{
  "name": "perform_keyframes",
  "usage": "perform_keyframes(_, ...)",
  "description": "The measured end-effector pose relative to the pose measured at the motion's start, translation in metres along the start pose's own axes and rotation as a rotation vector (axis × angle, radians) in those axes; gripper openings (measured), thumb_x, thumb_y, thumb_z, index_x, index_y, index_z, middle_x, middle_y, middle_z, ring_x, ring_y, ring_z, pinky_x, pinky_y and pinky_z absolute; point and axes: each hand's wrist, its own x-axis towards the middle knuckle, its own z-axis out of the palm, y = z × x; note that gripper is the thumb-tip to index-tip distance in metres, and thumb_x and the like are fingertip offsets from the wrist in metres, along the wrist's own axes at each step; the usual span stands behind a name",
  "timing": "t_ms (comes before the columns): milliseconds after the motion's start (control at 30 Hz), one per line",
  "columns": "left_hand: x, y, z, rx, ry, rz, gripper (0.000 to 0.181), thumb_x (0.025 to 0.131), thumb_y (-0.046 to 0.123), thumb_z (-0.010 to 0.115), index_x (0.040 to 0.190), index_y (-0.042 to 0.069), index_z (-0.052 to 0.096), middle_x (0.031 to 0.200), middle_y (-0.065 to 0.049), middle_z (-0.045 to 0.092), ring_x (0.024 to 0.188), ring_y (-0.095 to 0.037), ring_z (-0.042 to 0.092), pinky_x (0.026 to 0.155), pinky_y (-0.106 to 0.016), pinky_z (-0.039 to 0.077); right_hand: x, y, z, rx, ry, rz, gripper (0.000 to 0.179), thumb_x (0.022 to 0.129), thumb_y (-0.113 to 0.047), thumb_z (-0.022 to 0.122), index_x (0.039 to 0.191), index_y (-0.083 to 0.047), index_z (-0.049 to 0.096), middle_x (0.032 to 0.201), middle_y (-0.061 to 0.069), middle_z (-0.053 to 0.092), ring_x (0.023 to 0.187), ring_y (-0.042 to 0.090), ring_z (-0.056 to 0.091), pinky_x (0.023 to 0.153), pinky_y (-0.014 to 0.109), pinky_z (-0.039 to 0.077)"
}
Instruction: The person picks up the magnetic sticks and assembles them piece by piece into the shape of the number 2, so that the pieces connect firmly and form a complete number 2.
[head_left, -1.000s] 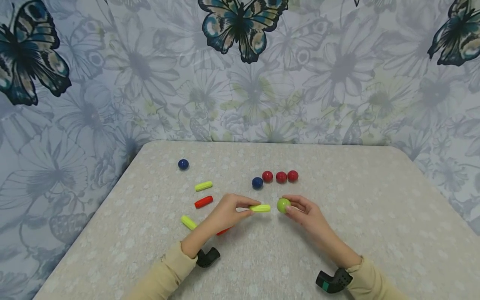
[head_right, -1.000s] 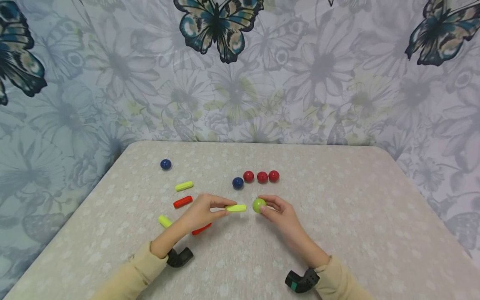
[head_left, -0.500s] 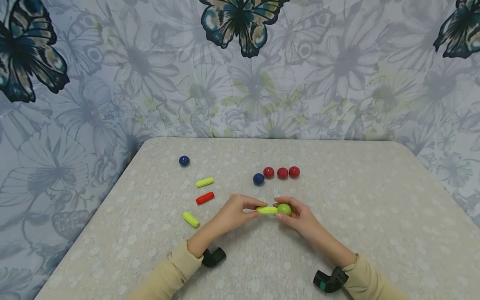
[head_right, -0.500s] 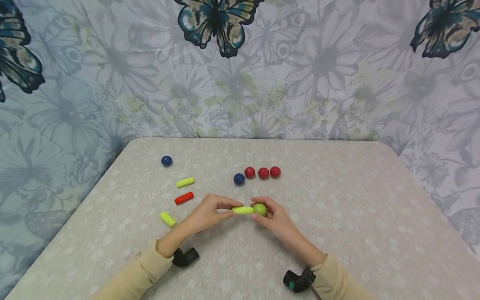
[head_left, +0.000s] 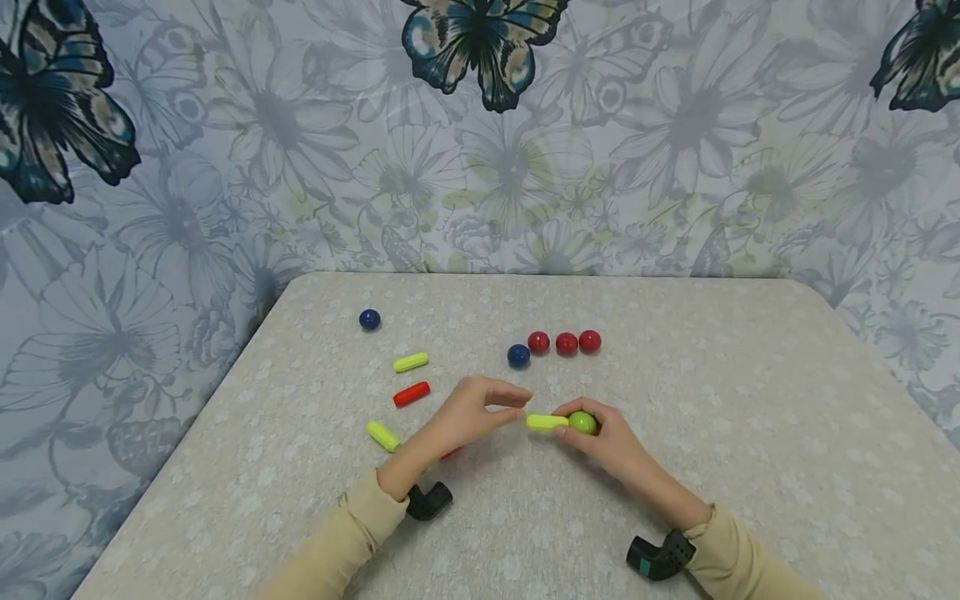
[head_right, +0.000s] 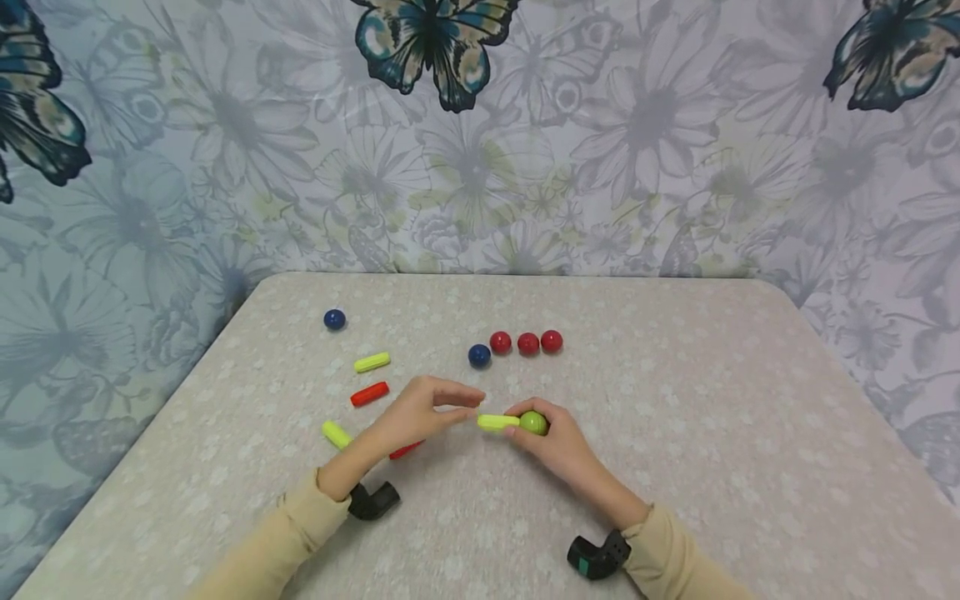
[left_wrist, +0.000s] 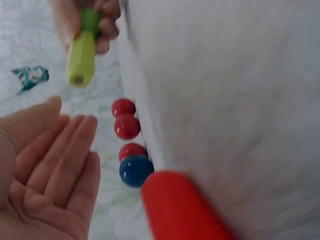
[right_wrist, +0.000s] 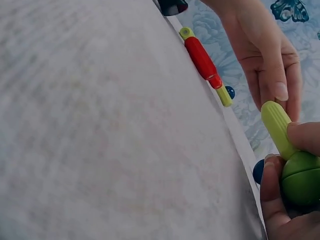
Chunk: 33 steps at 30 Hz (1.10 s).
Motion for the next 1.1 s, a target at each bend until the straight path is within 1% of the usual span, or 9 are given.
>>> perform_keyframes(100, 0.014, -0.002, -0.011, 0.038, 0.076, -0.045, 0.033, 0.087, 0.008, 0.068, 0.119, 0.002, 0.063, 0.115, -0.006, 0.063, 0.104, -0.017, 0.06, 0.087, -0.034, 0.047, 0.001, 0.002, -0.002, -0.003, 0.012, -0.003, 0.02, 0.086, -0.014, 0.07, 0.104, -0.007, 0.066, 0.1, 0.008, 0.06, 0.078, 0.021, 0.048, 0.064, 0.027, 0.042)
perform_keyframes(200, 0.034, -0.003, -0.019, 0.132, 0.103, -0.111, 0.043, 0.086, 0.013, 0.069, 0.127, 0.003, 0.058, 0.126, -0.009, 0.057, 0.11, -0.023, 0.056, 0.089, -0.038, 0.046, 0.002, 0.004, -0.004, 0.02, 0.015, 0.015, 0.02, 0.086, -0.014, 0.069, 0.104, -0.007, 0.066, 0.098, 0.01, 0.059, 0.075, 0.021, 0.049, 0.061, 0.026, 0.044)
perform_keyframes(300, 0.053, -0.005, -0.021, 0.229, 0.08, -0.201, 0.053, 0.085, 0.019, 0.071, 0.133, 0.006, 0.052, 0.133, -0.01, 0.05, 0.115, -0.026, 0.053, 0.09, -0.039, 0.045, 0.002, 0.004, -0.005, 0.046, 0.016, 0.036, 0.021, 0.087, -0.015, 0.069, 0.105, -0.006, 0.065, 0.096, 0.01, 0.058, 0.071, 0.02, 0.05, 0.058, 0.026, 0.045)
perform_keyframes(400, 0.068, -0.01, -0.02, 0.29, 0.05, -0.284, 0.056, 0.084, 0.023, 0.073, 0.133, 0.006, 0.052, 0.132, -0.009, 0.052, 0.114, -0.024, 0.053, 0.09, -0.036, 0.045, 0.003, 0.005, -0.005, 0.065, 0.024, 0.06, 0.023, 0.087, -0.015, 0.069, 0.107, -0.004, 0.065, 0.096, 0.01, 0.057, 0.069, 0.019, 0.051, 0.057, 0.025, 0.046)
perform_keyframes(567, 0.08, -0.021, -0.014, 0.425, 0.029, -0.277, 0.046, 0.083, 0.021, 0.074, 0.123, 0.003, 0.06, 0.115, -0.01, 0.062, 0.104, -0.021, 0.057, 0.089, -0.033, 0.045, 0.002, 0.005, -0.005, 0.079, 0.042, 0.079, 0.025, 0.087, -0.013, 0.069, 0.109, -0.003, 0.064, 0.097, 0.009, 0.056, 0.071, 0.019, 0.05, 0.057, 0.025, 0.046)
perform_keyframes(667, 0.079, -0.024, -0.012, 0.48, 0.041, -0.258, 0.042, 0.082, 0.02, 0.075, 0.119, 0.004, 0.064, 0.108, -0.008, 0.064, 0.099, -0.02, 0.058, 0.086, -0.032, 0.046, 0.003, 0.005, -0.004, 0.078, 0.052, 0.09, 0.025, 0.087, -0.013, 0.069, 0.109, -0.003, 0.063, 0.097, 0.009, 0.055, 0.072, 0.019, 0.05, 0.057, 0.025, 0.046)
perform_keyframes(767, 0.073, -0.022, -0.013, 0.456, 0.06, -0.257, 0.039, 0.081, 0.02, 0.076, 0.115, 0.004, 0.065, 0.104, -0.007, 0.064, 0.094, -0.019, 0.058, 0.083, -0.032, 0.046, 0.005, 0.007, -0.004, 0.076, 0.062, 0.103, 0.025, 0.087, -0.013, 0.069, 0.108, -0.002, 0.063, 0.095, 0.01, 0.055, 0.072, 0.019, 0.05, 0.057, 0.025, 0.046)
perform_keyframes(933, 0.052, -0.01, -0.02, 0.327, 0.066, -0.212, 0.035, 0.079, 0.017, 0.077, 0.11, 0.005, 0.066, 0.097, -0.004, 0.064, 0.089, -0.017, 0.058, 0.076, -0.03, 0.048, 0.007, 0.009, -0.005, 0.053, 0.086, 0.113, 0.024, 0.087, -0.013, 0.069, 0.108, -0.003, 0.063, 0.097, 0.011, 0.055, 0.074, 0.019, 0.05, 0.058, 0.025, 0.046)
perform_keyframes(1100, 0.027, -0.003, -0.02, 0.202, 0.013, -0.165, 0.032, 0.079, 0.012, 0.077, 0.108, 0.007, 0.065, 0.1, -0.003, 0.063, 0.086, -0.015, 0.06, 0.072, -0.026, 0.05, 0.009, 0.008, -0.009, 0.012, 0.118, 0.11, 0.024, 0.087, -0.014, 0.069, 0.108, -0.004, 0.063, 0.098, 0.011, 0.055, 0.076, 0.02, 0.048, 0.058, 0.026, 0.045)
